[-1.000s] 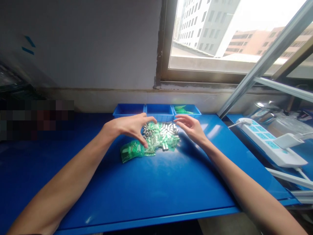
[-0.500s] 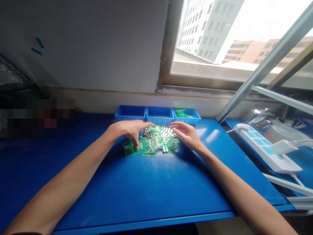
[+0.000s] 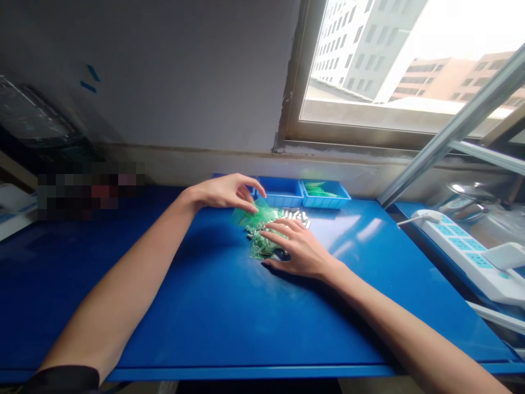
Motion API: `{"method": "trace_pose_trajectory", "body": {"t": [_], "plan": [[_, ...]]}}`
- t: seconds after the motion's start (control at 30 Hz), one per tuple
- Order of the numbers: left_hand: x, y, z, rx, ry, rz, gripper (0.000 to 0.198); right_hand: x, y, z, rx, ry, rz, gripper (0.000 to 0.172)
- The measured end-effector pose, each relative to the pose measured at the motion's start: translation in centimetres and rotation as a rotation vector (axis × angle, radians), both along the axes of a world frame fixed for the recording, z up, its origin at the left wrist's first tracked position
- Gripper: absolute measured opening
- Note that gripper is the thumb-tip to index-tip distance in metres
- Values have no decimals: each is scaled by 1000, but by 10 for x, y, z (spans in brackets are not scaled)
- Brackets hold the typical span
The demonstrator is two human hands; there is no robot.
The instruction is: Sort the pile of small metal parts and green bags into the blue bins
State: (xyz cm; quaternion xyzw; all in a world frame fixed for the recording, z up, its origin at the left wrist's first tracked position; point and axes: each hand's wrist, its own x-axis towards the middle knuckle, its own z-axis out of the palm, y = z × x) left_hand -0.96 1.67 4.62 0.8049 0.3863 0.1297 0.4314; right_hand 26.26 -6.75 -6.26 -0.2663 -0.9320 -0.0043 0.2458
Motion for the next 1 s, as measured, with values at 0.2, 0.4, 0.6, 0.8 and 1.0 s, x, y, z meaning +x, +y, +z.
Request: {"method": "trace_pose_trajectory", "body": {"t": [0.2,0.4,0.6,0.8,1.0], "plan": [[15,8,-28,100,-122,127,67,1,6,-4,24,-25,67,35],[33,8,-53,150,-187,267,60,6,8,-8,60,102,108,30],[36,8,-57,233,-153,274,49,26,14,0,86,319,-69,31],[38,12,-59,391,-134,351,50,35,31,-5,6,345,-232,32],[42,5,-49,362,-278,379,57,29,27,2,-168,516,-230,45]]}}
